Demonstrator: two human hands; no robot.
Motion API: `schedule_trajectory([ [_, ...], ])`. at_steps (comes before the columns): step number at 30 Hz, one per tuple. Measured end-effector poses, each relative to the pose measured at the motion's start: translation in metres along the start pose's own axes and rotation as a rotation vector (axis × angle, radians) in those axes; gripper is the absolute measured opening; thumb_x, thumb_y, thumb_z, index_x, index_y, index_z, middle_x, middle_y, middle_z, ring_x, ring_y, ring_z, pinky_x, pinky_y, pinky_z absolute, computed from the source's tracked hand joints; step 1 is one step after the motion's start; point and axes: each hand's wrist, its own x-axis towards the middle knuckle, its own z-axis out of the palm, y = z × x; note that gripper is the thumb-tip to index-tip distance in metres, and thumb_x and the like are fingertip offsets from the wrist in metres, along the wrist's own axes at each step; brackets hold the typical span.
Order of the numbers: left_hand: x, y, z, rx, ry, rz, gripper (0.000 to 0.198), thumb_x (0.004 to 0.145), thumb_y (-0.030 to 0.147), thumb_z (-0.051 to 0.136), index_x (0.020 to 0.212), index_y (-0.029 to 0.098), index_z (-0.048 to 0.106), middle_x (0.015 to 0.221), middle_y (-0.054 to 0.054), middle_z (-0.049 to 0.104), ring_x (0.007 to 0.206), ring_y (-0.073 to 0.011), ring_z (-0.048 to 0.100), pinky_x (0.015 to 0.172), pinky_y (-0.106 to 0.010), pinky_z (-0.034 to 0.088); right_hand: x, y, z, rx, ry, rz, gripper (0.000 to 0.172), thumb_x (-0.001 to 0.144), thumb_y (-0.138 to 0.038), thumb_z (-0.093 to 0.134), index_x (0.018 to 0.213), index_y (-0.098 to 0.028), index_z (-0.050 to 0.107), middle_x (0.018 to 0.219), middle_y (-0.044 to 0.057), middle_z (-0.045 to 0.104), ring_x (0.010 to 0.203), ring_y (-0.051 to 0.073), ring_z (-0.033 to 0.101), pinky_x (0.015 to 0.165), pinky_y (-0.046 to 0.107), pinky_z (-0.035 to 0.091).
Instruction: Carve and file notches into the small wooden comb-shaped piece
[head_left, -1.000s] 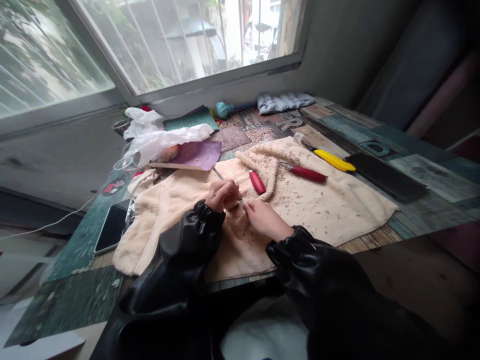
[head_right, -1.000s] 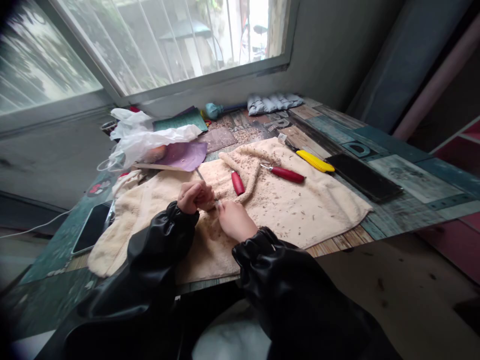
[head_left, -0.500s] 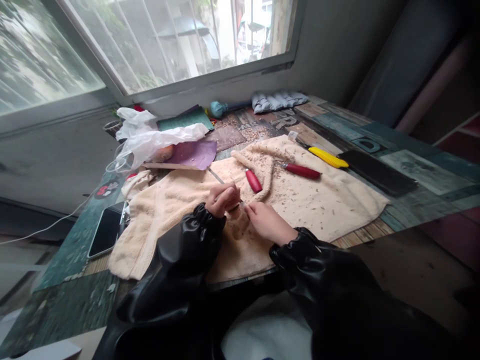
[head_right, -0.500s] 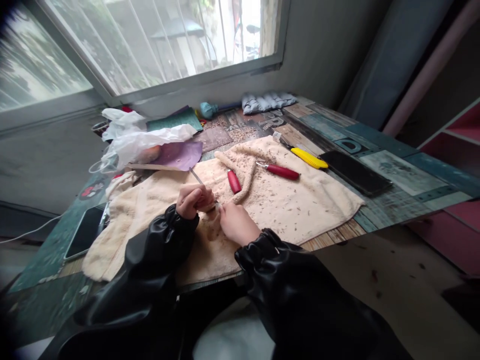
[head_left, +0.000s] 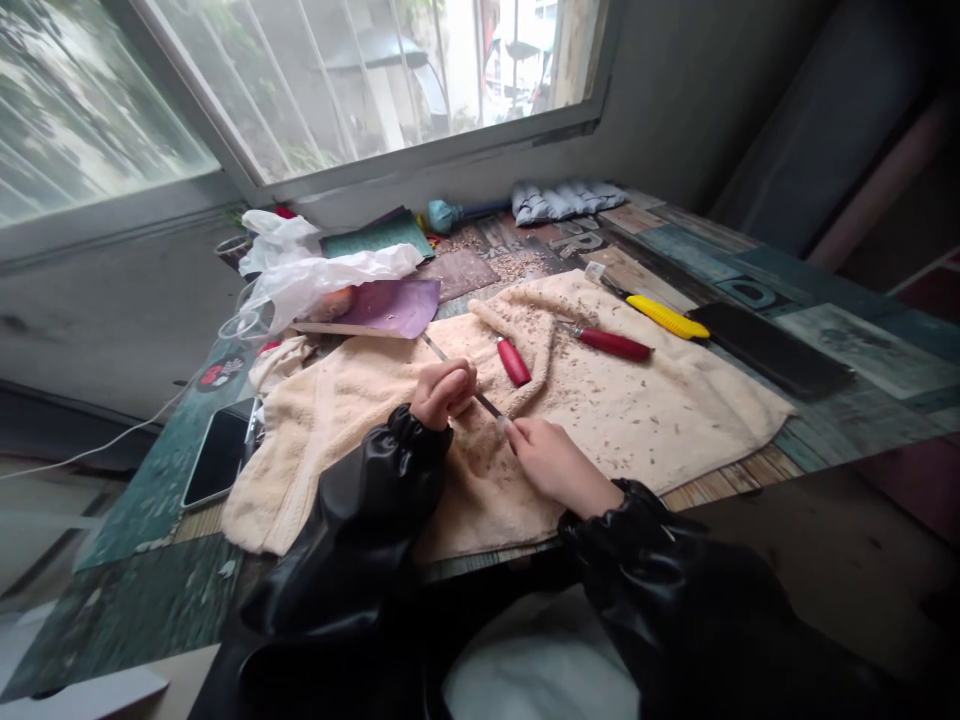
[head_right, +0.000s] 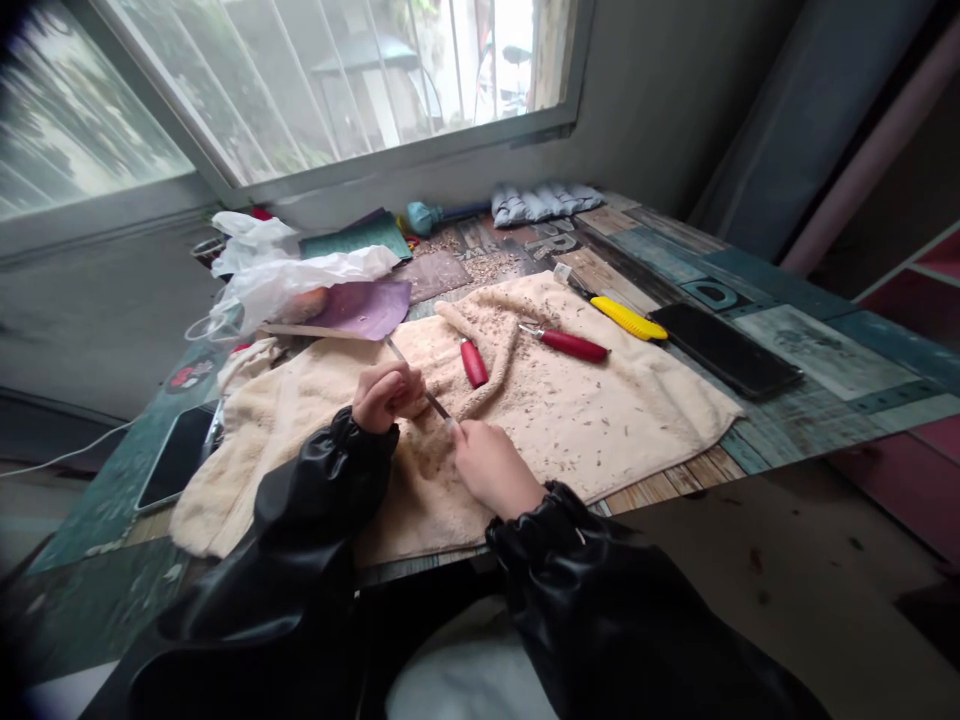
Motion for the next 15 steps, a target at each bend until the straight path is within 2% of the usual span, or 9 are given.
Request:
schedule_trajectory([
  [3, 0.001, -0.001, 0.001, -0.022, -0.041, 0.021, 0.038, 0.078, 0.038, 0.049, 0.05, 0.017, 0.035, 0.042, 0.005, 0.027, 0.037, -0.0054, 0.023, 0.042, -0.024, 0.019, 0.008, -0.002, -0.002, 0.003, -0.002, -0.005, 0.034, 0.088, -0.029, 0.031, 0.077, -0.016, 0.061, 0.079, 0.01, 0.065, 0.072, 0.017, 0.057, 0.062, 0.024, 0.034],
  [9, 0.006, -0.001, 0.0, -0.053, -0.027, 0.005, 0.037, 0.076, 0.035, 0.051, 0.049, 0.016, 0.036, 0.041, 0.005, 0.025, 0.036, -0.0051, 0.021, 0.041, -0.023, 0.018, 0.006, -0.001, -0.003, 0.001, -0.013, -0.005, 0.036, 0.088, -0.029, 0.031, 0.073, -0.015, 0.061, 0.072, 0.008, 0.065, 0.067, 0.016, 0.056, 0.059, 0.023, 0.034],
  [15, 0.01, 0.007, 0.002, -0.115, 0.03, -0.024, 0.039, 0.074, 0.037, 0.052, 0.047, 0.016, 0.033, 0.041, 0.006, 0.022, 0.035, -0.0044, 0.022, 0.041, -0.022, 0.023, 0.009, -0.007, -0.002, 0.001, -0.001, -0.003, 0.035, 0.088, -0.028, 0.032, 0.078, -0.014, 0.062, 0.073, 0.009, 0.064, 0.066, 0.017, 0.055, 0.058, 0.024, 0.033],
])
